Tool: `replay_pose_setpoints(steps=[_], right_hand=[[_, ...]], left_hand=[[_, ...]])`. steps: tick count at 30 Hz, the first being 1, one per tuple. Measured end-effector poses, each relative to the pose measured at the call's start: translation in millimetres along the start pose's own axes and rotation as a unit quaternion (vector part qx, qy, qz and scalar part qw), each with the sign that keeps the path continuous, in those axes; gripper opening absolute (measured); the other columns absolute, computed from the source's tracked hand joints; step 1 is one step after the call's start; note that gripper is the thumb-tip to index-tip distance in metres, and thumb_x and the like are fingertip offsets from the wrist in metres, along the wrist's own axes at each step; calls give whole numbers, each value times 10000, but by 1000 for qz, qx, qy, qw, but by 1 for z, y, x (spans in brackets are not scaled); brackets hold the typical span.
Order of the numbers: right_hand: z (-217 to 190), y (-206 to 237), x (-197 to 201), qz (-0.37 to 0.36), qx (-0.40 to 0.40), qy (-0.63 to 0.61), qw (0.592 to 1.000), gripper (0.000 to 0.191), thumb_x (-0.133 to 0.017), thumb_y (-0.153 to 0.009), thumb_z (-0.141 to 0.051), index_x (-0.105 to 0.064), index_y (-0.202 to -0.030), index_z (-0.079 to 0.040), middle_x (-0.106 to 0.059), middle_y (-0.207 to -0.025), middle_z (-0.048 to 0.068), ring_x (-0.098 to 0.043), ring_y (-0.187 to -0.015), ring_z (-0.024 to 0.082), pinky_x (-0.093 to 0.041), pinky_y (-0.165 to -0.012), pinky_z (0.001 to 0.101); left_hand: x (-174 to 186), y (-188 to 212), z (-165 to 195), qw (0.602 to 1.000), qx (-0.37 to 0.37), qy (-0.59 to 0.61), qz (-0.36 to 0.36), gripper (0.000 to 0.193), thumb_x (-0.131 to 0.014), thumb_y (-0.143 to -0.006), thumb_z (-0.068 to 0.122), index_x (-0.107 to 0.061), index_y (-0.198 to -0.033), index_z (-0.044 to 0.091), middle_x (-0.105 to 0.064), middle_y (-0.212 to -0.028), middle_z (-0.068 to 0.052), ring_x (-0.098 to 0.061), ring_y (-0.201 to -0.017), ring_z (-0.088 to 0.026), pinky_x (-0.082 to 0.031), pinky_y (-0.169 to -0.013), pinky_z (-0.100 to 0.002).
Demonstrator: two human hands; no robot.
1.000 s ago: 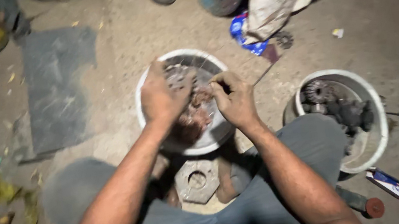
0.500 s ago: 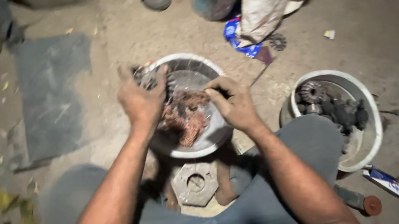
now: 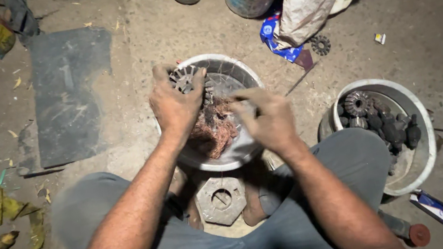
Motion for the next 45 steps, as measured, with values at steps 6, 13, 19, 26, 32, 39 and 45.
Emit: replay_pose_setpoints(steps=[6,13,19,26,32,39,45], right_hand=[[14,-1,-2,22,-69,-131,989,217,-734,-949,-157,-736,-1152,-79,-748,-1124,88,-727,-1008,175,-621,-884,332],[25,2,-8,-4,-55,-196,979,144,-704,-949,-118,-747,-1047,-22,-773,-932,82,-727,-858,147,-582,-788,280],[74,-16,49,91,-155,-101,978,133,-732,-901,-119,-779,-989,-30,-760,-809,88,-681,-709,153,-540,-661,296],[3,13,52,38,-71,185,979,512,-776,-864,-335,-637,-1278,-67,-703,-1171,183,-689,-1052,337,-480,-989,518],[-38,31,44,-39,-87,43,995,525,-802,-777,-350,-702,-1190,-41,-742,-1050,224,-724,-978,360,-542,-894,471],[-29,45,48,-78,6,-139,987,271,-758,-805,-189,-766,-1035,-46,-792,-935,139,-761,-873,224,-589,-798,355],[-28,55,63,-100,-58,-385,915,214,-773,-882,-140,-720,-1034,1,-730,-901,42,-656,-807,118,-535,-717,275]], left_hand=[[-3,7,-6,999,17,25,12,511,-859,-834,402,-590,-1078,42,-715,-865,-149,-729,-777,-300,-565,-717,-433],[-5,2,4,997,62,49,9,534,-892,-732,437,-652,-991,37,-728,-781,-177,-731,-720,-301,-575,-679,-435],[-3,19,26,996,62,57,-33,529,-882,-714,465,-697,-959,33,-743,-792,-156,-738,-723,-294,-570,-686,-397],[5,50,30,999,26,6,-44,563,-885,-695,496,-728,-957,22,-750,-880,-176,-738,-827,-302,-573,-762,-407],[13,81,63,998,38,-18,-55,613,-885,-687,513,-695,-1016,32,-753,-918,-177,-743,-867,-302,-576,-786,-413],[38,113,99,995,23,-74,-69,693,-910,-656,508,-659,-1110,48,-750,-940,-168,-733,-889,-305,-571,-790,-422],[56,133,131,951,-18,226,-212,629,-887,-724,267,-631,-1221,-20,-749,-1028,-118,-711,-913,-195,-594,-805,-348]])
Point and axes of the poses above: each hand's wrist, its own y-axis away from the middle knuckle, its own x-axis out of the back of the hand, z = x × y, the point moved 8 cm from there along -y, towards the middle knuckle
